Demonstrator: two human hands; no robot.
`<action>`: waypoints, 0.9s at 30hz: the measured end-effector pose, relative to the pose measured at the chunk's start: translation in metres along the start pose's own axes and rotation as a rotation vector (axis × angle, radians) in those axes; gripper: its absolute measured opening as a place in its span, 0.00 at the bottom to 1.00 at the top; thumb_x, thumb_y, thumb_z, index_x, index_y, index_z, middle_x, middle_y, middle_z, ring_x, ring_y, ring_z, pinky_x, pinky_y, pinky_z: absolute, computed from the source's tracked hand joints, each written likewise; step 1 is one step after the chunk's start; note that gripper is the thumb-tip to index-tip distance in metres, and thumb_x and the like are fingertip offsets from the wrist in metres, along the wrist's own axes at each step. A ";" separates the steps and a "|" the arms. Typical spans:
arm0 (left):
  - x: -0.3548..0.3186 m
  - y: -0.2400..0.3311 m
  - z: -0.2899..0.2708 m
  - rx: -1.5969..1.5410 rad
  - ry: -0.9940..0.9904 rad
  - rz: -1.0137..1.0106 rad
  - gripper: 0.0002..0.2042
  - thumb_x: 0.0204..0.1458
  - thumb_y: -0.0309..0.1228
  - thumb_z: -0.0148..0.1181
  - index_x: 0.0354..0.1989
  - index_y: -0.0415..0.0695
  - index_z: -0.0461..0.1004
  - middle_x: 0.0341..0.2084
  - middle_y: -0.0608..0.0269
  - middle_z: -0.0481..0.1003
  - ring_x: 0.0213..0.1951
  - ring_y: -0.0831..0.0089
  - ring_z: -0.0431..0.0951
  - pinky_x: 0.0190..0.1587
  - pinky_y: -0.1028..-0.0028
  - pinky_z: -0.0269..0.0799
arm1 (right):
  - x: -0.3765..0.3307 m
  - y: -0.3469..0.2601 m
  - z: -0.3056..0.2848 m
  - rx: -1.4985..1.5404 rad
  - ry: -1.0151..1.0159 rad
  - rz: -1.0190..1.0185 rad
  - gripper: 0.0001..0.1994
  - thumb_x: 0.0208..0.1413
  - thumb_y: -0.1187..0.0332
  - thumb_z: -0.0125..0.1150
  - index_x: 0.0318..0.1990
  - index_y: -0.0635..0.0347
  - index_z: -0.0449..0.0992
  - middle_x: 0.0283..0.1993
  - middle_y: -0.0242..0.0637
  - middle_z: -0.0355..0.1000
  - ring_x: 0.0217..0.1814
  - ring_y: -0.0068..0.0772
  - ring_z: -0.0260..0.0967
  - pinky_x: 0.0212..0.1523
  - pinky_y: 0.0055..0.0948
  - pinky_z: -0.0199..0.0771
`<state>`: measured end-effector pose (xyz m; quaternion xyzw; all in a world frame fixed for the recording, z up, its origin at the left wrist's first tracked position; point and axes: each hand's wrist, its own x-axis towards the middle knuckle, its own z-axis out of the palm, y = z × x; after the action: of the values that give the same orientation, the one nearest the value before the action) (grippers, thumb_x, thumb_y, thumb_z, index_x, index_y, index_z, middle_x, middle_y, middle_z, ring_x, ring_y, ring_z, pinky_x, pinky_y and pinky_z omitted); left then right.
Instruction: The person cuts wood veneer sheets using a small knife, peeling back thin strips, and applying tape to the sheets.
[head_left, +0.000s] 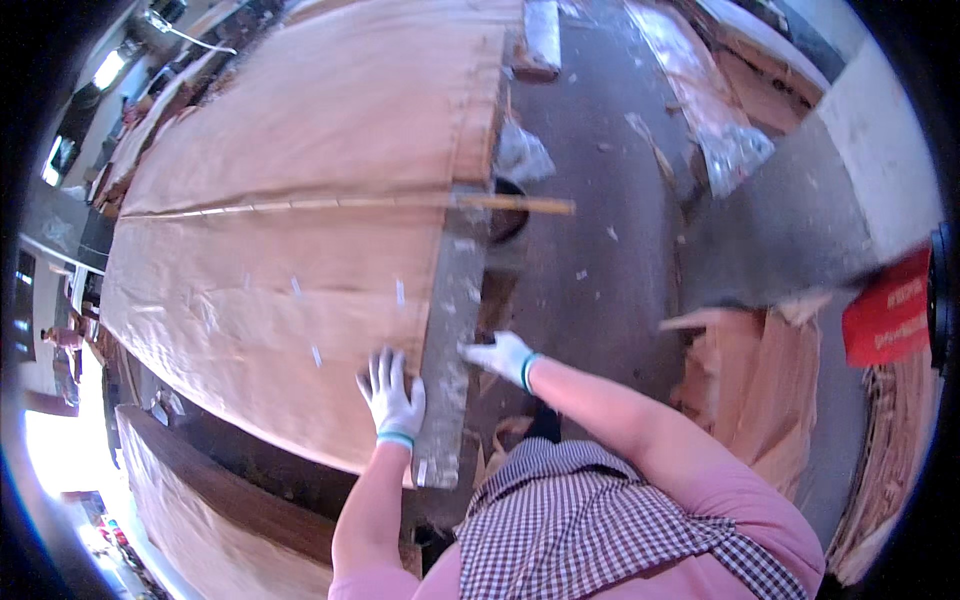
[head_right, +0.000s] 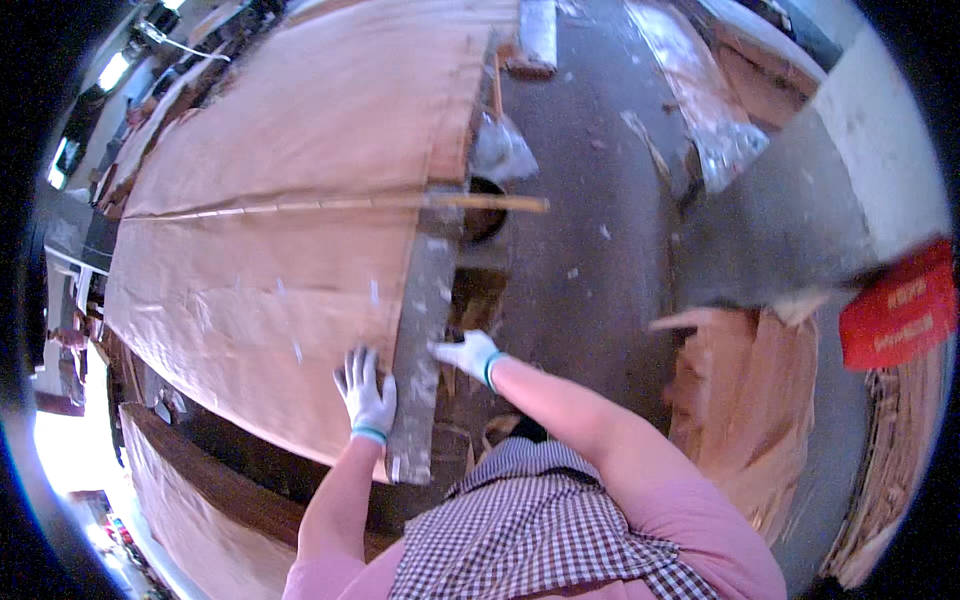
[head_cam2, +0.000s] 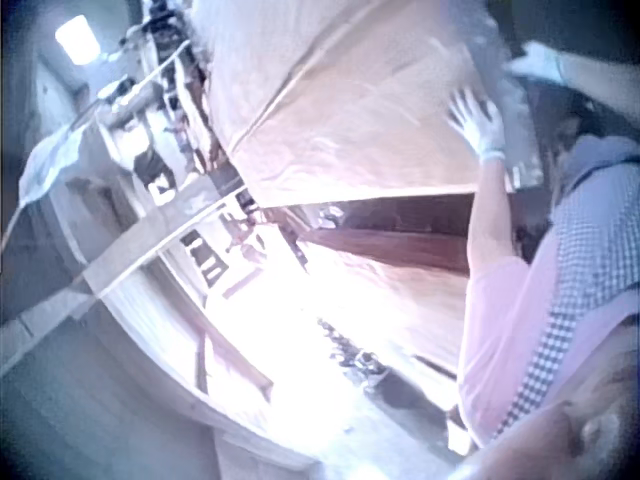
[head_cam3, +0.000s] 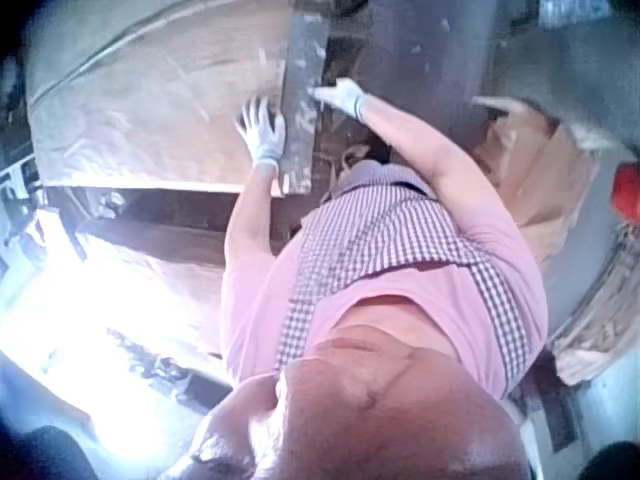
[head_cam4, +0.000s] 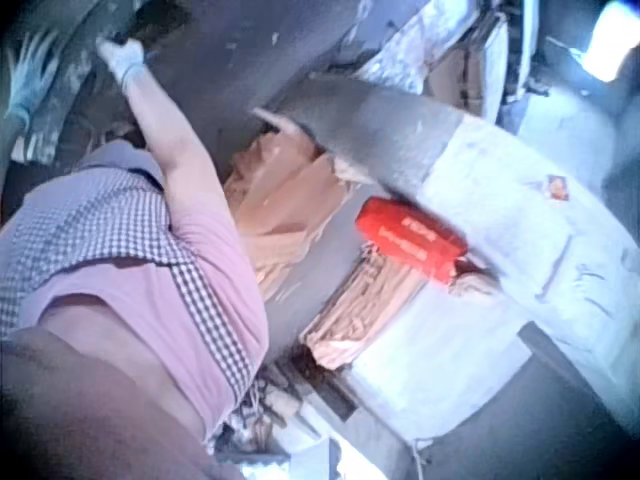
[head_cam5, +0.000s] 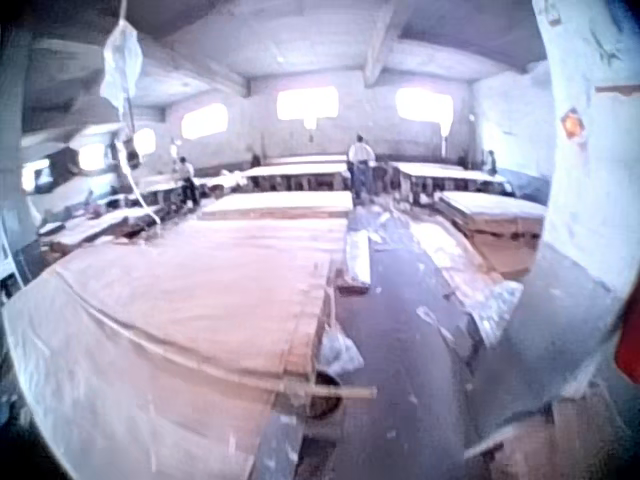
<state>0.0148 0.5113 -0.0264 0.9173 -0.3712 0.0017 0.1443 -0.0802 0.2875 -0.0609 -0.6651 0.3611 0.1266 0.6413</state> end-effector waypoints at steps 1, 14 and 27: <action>0.004 0.003 -0.001 -0.008 -0.004 0.009 0.27 0.47 0.39 0.55 0.58 0.45 0.64 0.62 0.53 0.59 0.66 0.52 0.51 0.66 0.44 0.34 | 0.011 0.009 -0.003 0.022 -0.032 -0.013 0.54 0.33 0.36 0.69 0.54 0.83 0.63 0.56 0.63 0.66 0.60 0.51 0.64 0.58 0.37 0.65; 0.009 0.015 -0.022 -0.004 -0.024 -0.081 0.25 0.46 0.39 0.56 0.55 0.47 0.67 0.58 0.55 0.64 0.64 0.54 0.57 0.65 0.42 0.38 | -0.013 -0.096 -0.183 0.162 -0.121 -0.350 0.08 0.61 0.71 0.51 0.41 0.63 0.75 0.35 0.33 0.74 0.34 0.23 0.70 0.37 0.23 0.71; 0.293 0.115 0.020 -0.005 0.168 -0.171 0.12 0.48 0.30 0.54 0.42 0.45 0.74 0.45 0.58 0.72 0.52 0.57 0.69 0.59 0.49 0.53 | 0.166 -0.159 -0.303 -0.709 -0.645 -0.412 0.15 0.47 0.59 0.58 0.39 0.60 0.76 0.34 0.47 0.75 0.35 0.46 0.73 0.39 0.40 0.69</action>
<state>0.1467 0.2277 0.0170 0.9419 -0.2782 0.0652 0.1767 0.0502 -0.0644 -0.0002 -0.8258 -0.0582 0.3108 0.4669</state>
